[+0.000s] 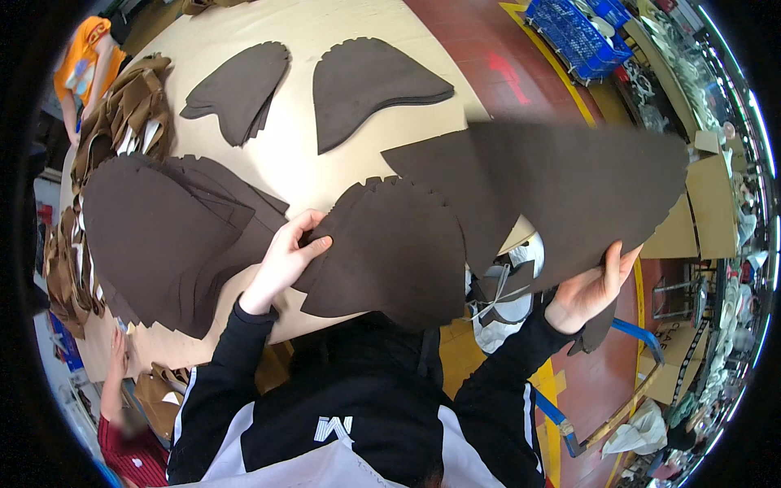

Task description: The person sorts and stacks dark brown fabric pieces on a table, aligning edges and smoothing surfaces. They occasionally measure a piece with a tape measure and mark it with a pen before stacking it with others.

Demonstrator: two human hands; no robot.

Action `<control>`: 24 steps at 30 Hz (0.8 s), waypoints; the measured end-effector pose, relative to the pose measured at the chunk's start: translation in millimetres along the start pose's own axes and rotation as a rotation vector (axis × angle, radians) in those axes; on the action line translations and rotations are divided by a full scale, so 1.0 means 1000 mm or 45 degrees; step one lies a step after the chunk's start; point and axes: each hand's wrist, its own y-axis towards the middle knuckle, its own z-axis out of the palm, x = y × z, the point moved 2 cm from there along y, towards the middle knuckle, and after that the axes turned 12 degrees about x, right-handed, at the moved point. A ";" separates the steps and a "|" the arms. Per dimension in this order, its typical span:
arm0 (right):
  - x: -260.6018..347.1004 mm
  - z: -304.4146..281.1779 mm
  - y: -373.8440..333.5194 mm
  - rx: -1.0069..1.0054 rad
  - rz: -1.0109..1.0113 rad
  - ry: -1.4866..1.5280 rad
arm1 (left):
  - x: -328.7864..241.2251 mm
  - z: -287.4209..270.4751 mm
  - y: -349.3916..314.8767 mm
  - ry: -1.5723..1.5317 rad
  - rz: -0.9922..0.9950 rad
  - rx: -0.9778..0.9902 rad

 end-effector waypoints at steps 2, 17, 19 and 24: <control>-0.003 0.005 -0.014 0.169 0.224 -0.010 | -0.002 0.003 0.001 -0.549 0.126 0.055; -0.076 0.036 -0.084 0.362 0.815 -0.697 | -0.005 0.006 0.000 -0.785 0.313 0.043; -0.069 0.039 -0.081 0.309 0.749 -0.647 | -0.005 0.006 0.001 -0.792 0.312 0.024; -0.069 0.021 -0.075 0.239 0.743 -0.680 | 0.003 -0.003 0.005 -0.866 0.224 0.030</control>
